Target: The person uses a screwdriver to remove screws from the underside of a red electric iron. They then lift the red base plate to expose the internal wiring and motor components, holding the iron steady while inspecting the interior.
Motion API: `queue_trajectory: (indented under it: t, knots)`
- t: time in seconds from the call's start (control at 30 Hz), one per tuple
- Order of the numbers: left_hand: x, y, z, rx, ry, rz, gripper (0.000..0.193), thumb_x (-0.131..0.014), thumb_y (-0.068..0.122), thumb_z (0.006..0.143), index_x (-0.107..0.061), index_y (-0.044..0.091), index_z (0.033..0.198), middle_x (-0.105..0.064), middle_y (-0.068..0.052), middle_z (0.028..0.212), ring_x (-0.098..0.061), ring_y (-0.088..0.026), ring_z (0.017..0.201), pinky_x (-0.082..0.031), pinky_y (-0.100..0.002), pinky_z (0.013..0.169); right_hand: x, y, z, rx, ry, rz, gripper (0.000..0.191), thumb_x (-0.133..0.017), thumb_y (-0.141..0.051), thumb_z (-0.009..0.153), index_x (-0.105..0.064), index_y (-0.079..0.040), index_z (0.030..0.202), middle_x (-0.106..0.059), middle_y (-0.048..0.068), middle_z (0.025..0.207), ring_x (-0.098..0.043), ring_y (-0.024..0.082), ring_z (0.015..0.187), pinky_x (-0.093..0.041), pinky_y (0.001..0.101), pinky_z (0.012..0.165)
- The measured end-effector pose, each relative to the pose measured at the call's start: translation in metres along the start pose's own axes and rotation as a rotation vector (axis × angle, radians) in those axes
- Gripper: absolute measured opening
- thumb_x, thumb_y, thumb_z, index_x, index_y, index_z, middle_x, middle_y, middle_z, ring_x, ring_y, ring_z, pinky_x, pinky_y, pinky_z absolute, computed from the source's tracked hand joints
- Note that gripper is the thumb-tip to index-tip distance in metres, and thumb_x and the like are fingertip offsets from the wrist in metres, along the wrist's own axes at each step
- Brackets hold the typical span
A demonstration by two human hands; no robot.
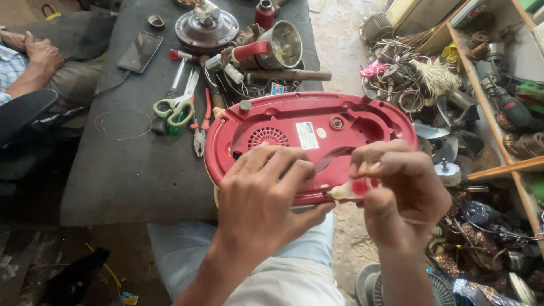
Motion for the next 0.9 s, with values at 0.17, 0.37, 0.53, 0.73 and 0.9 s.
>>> queue_trajectory:
  t: [0.17, 0.37, 0.53, 0.73, 0.9]
  knots:
    - [0.0, 0.002, -0.001, -0.017, -0.002, -0.004, 0.045, -0.089, 0.042, 0.064, -0.069, 0.013, 0.093, -0.068, 0.0, 0.101, -0.065, -0.023, 0.101, -0.052, -0.043, 0.089, 0.01, 0.01, 0.002, 0.036, -0.082, 0.042, 0.033, -0.072, -0.032, 0.108, -0.062, -0.001, 0.109, -0.069, 0.015, 0.099, -0.069, 0.02, 0.085, -0.062, 0.0373, 0.081]
    - [0.002, 0.005, -0.006, -0.003, -0.006, -0.014, 0.045, -0.09, 0.041, 0.065, -0.068, 0.013, 0.094, -0.067, 0.0, 0.103, -0.065, -0.023, 0.101, -0.052, -0.042, 0.09, 0.011, 0.014, 0.008, 0.084, -0.105, -0.095, 0.021, -0.072, -0.029, 0.101, -0.064, -0.01, 0.105, -0.066, 0.015, 0.1, -0.067, 0.021, 0.087, -0.063, 0.0383, 0.082]
    - [0.003, 0.005, -0.006, 0.005, -0.009, -0.005, 0.046, -0.09, 0.042, 0.065, -0.068, 0.013, 0.094, -0.067, 0.001, 0.103, -0.065, -0.024, 0.102, -0.052, -0.043, 0.091, 0.007, 0.006, 0.009, 0.139, -0.161, -0.009, 0.025, -0.077, -0.029, 0.1, -0.069, -0.011, 0.115, -0.067, 0.01, 0.099, -0.069, 0.018, 0.087, -0.06, 0.0328, 0.08]
    - [0.003, 0.007, -0.008, -0.002, -0.017, 0.019, 0.046, -0.089, 0.043, 0.065, -0.069, 0.013, 0.093, -0.067, 0.001, 0.102, -0.065, -0.024, 0.102, -0.052, -0.043, 0.089, 0.015, 0.008, 0.022, -0.04, -0.264, 0.089, 0.024, -0.07, -0.033, 0.104, -0.07, -0.01, 0.111, -0.077, 0.015, 0.098, -0.077, 0.024, 0.084, -0.063, 0.033, 0.072]
    - [0.005, 0.006, -0.012, -0.017, 0.012, 0.037, 0.046, -0.088, 0.043, 0.067, -0.07, 0.012, 0.097, -0.067, 0.0, 0.105, -0.065, -0.025, 0.104, -0.052, -0.044, 0.088, 0.009, 0.009, 0.022, 0.13, -0.374, 0.117, 0.026, -0.073, -0.033, 0.101, -0.07, -0.01, 0.112, -0.068, 0.017, 0.112, -0.067, 0.027, 0.097, -0.058, 0.0377, 0.085]
Point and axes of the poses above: each hand's wrist, its own z-axis towards the middle knuckle, its own x-axis out of the back of the hand, y = z × x, the point moved 2 cm from there along z, towards the middle knuckle
